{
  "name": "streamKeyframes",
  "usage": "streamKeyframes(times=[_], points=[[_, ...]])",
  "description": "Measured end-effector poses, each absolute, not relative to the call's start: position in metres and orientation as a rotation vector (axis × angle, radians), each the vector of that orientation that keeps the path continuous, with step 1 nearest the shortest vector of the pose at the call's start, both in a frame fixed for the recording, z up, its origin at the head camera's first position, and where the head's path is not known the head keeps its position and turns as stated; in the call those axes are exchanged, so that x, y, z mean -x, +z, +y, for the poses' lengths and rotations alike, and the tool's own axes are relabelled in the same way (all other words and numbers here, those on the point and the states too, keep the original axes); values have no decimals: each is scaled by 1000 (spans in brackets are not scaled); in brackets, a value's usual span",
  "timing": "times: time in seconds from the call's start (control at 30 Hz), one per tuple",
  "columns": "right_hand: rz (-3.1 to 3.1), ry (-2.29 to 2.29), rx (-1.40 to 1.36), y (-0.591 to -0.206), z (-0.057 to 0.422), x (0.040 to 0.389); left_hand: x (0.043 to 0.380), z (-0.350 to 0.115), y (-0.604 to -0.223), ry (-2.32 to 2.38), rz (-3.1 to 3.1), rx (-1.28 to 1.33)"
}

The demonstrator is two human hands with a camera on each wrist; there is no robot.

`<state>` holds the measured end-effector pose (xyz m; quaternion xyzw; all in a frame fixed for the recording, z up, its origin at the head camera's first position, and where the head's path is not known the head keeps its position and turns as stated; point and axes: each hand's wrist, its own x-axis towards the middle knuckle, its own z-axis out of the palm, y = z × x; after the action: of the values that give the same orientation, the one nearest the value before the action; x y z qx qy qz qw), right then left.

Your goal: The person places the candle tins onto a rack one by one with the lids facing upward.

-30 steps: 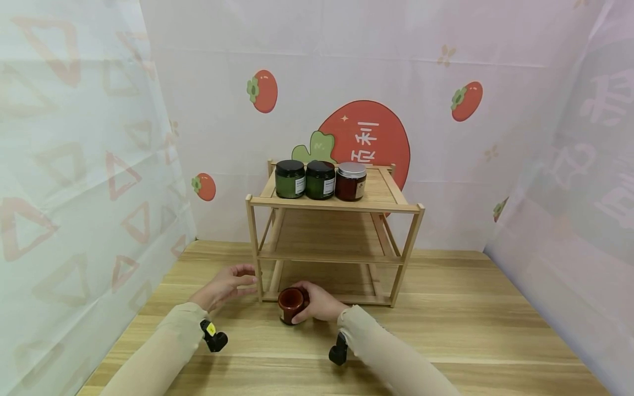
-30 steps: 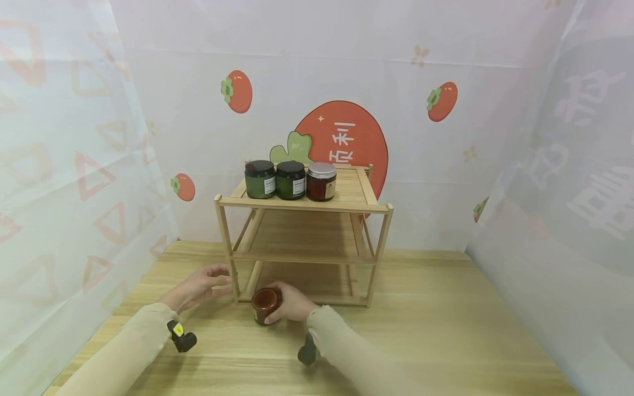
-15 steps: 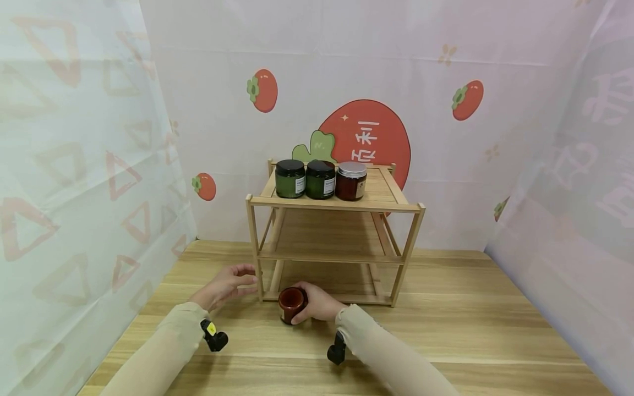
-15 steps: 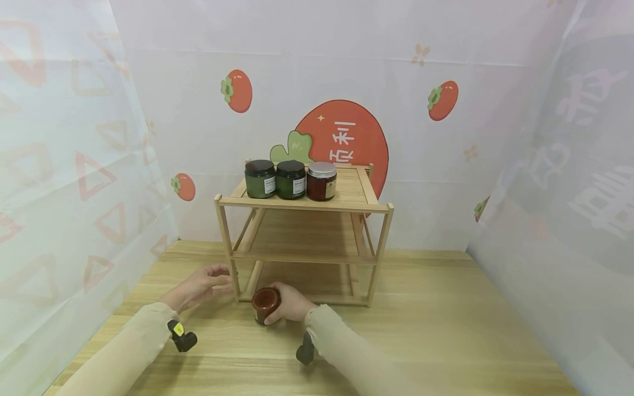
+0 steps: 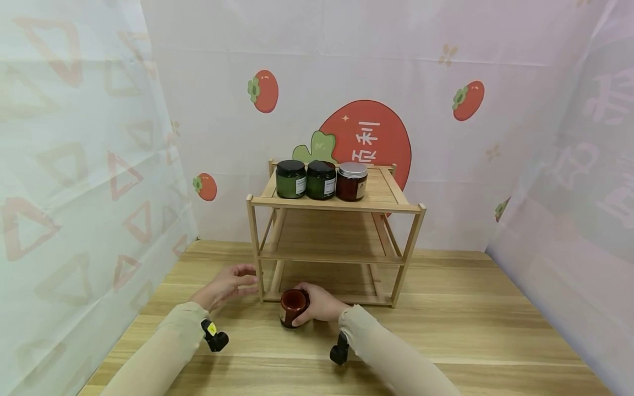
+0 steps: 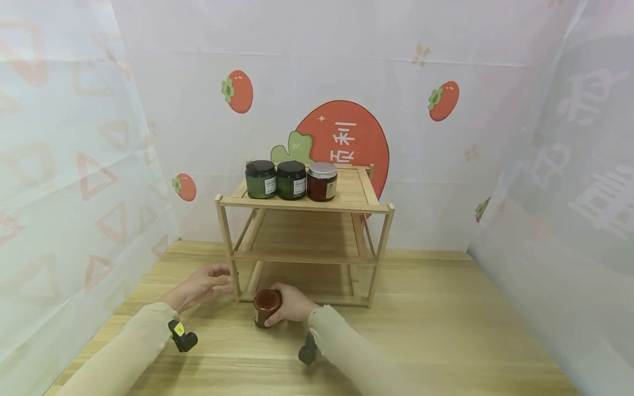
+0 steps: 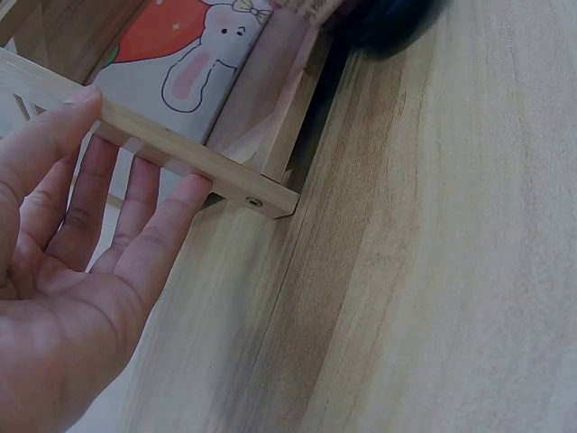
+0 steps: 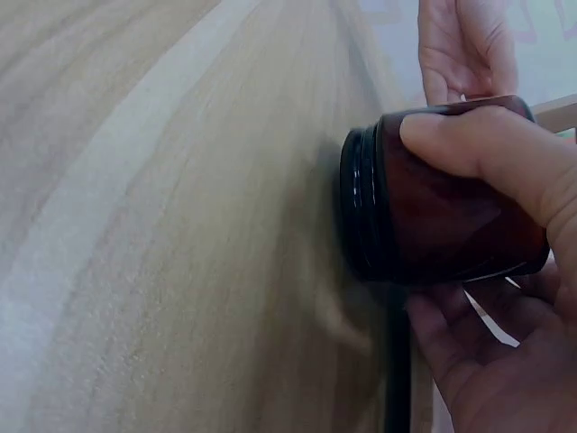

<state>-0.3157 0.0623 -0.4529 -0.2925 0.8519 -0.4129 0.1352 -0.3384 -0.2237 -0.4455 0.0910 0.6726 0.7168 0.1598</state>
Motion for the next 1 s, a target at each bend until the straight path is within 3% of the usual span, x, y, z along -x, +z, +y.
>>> streamKeyframes(times=[0.63, 1.0], points=[[2214, -1716, 824, -388, 103, 287, 338, -227, -447, 2010, 1949, -294], [2282, -1877, 1038, -360, 132, 275, 338, -227, -446, 2005, 1942, -309]])
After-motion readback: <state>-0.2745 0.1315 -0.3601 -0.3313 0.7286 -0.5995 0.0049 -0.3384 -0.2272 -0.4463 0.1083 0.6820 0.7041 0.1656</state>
